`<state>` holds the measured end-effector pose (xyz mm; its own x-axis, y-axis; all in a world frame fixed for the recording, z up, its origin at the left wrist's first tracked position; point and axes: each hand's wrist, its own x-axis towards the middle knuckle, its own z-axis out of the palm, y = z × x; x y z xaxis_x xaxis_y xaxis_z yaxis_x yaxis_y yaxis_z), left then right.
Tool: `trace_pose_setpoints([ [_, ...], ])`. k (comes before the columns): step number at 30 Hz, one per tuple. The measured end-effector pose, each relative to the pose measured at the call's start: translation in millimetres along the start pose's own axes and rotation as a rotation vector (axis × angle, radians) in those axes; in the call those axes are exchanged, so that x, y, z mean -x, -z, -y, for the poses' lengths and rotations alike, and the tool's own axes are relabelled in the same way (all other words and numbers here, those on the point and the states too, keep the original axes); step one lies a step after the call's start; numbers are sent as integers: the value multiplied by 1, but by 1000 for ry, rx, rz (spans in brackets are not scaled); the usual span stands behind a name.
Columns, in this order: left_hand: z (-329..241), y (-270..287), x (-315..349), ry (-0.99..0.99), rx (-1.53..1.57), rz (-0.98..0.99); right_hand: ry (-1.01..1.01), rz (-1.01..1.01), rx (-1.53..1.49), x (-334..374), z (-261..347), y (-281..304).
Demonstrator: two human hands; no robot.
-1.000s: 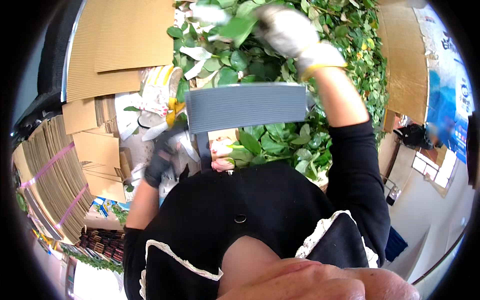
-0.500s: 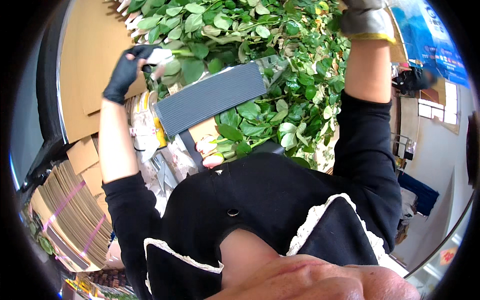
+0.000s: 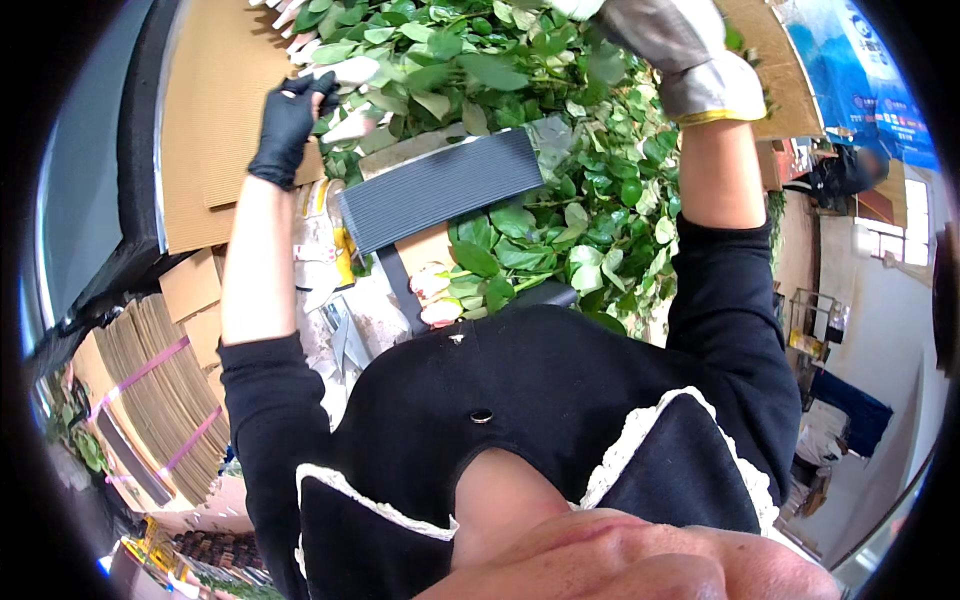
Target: The person wraps individual artificial flower stems in black corrugated paper and places them into a clear plastic bag. The process involves picking up a flower, folding the paper around the stem, and inserting the wrapped item into the bag. This is repeated for multiple flowers.
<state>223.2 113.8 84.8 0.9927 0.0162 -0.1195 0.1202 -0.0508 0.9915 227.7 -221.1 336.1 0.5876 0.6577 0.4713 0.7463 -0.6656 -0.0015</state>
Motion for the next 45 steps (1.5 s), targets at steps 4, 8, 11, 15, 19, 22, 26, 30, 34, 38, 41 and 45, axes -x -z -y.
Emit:
trace_pose_setpoints([
  [4, -60, -47, 50, -556, 108, -6, -348, 303, -162, 24, 40, -59],
  [8, -44, -49, 42, -462, 316, 197, -121, 338, -249, 40, 32, -106],
  [11, 88, -44, 29, -279, -325, 138, -90, 287, -256, 35, 32, -98],
  [15, 167, -28, 20, -200, -347, 193, 139, 291, -200, 29, 72, -80],
  [19, 121, -35, 17, -265, -672, 146, -417, 740, 97, 87, -70, -97],
  [22, 127, 13, 22, -485, -860, -9, -508, 604, 318, 112, -116, -66],
  [26, -3, -8, 55, -418, -808, -251, -349, 389, 281, 70, -11, -11],
  [30, -119, -65, 144, -43, 215, 164, 24, 203, 303, 76, 76, 10],
  [34, -117, -65, 203, -248, 247, 291, 148, 235, 346, 85, 120, 2],
  [38, -67, -69, 219, -631, -332, -79, 148, 220, 250, 94, 158, -15],
  [41, -42, -62, 250, -628, -142, -262, 159, 288, 223, 118, 171, -7],
  [45, 11, 32, 320, -1, -628, -199, 31, 425, 137, 159, 125, 5],
])
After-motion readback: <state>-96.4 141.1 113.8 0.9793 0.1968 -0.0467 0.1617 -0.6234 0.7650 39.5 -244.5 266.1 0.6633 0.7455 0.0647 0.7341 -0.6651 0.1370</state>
